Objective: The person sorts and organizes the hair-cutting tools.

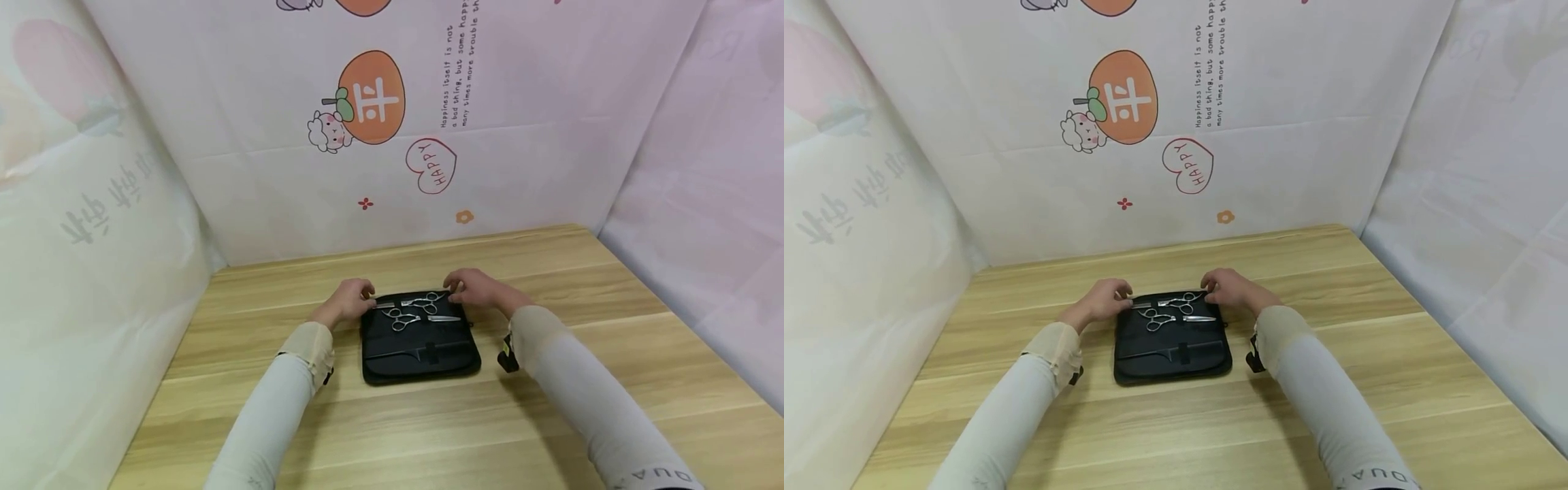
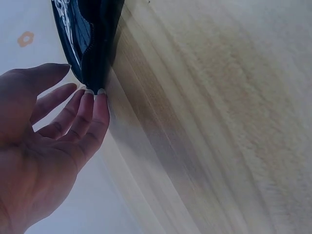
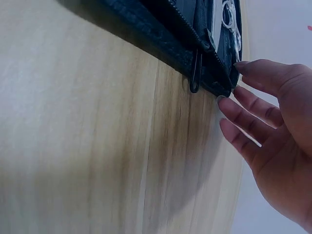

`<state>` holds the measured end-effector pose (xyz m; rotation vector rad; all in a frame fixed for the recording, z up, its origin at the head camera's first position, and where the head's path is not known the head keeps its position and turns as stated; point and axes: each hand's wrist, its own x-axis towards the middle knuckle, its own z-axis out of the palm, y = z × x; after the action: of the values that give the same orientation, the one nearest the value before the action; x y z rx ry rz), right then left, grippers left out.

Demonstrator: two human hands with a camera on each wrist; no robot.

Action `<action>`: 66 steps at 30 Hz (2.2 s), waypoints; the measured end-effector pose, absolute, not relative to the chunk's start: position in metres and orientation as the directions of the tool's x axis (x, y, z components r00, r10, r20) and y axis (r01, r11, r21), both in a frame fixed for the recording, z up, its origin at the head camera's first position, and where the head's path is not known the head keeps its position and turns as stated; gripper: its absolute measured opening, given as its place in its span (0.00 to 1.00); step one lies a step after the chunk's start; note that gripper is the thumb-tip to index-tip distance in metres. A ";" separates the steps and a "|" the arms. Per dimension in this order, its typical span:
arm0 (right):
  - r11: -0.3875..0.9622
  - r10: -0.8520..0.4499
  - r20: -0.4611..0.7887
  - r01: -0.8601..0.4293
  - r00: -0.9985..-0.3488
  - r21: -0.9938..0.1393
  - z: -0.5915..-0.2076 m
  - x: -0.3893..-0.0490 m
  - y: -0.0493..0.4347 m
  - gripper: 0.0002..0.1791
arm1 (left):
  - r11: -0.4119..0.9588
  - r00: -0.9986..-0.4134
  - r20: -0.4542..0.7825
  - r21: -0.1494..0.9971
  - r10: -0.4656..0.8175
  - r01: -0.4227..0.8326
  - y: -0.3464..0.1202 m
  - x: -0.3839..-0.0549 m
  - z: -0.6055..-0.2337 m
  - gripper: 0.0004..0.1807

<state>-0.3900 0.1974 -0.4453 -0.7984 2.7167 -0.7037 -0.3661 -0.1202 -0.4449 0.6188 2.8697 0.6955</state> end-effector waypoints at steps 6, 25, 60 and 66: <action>0.740 -0.546 -0.059 -0.448 -0.836 -0.502 -0.448 -0.394 0.195 0.09 | 0.828 -0.912 -0.003 0.419 0.411 0.372 -0.118 -0.371 -0.449 0.09; 0.795 -0.504 -0.093 -0.419 -0.859 -0.440 -0.457 -0.402 0.187 0.03 | 0.852 -0.921 -0.038 0.397 0.387 0.341 -0.112 -0.376 -0.449 0.03; 0.821 -0.511 -0.043 -0.472 -0.859 -0.323 -0.455 -0.396 0.180 0.04 | 0.864 -0.895 -0.077 0.308 0.440 0.398 -0.109 -0.374 -0.448 0.03; 0.840 -0.502 -0.059 -0.470 -0.863 -0.270 -0.452 -0.395 0.178 0.04 | 0.866 -0.894 -0.088 0.306 0.439 0.395 -0.107 -0.374 -0.446 0.05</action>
<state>-0.3951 0.1776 -0.4520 -0.7667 2.8906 -0.3744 -0.3742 -0.1067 -0.4458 0.6480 2.8842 0.4246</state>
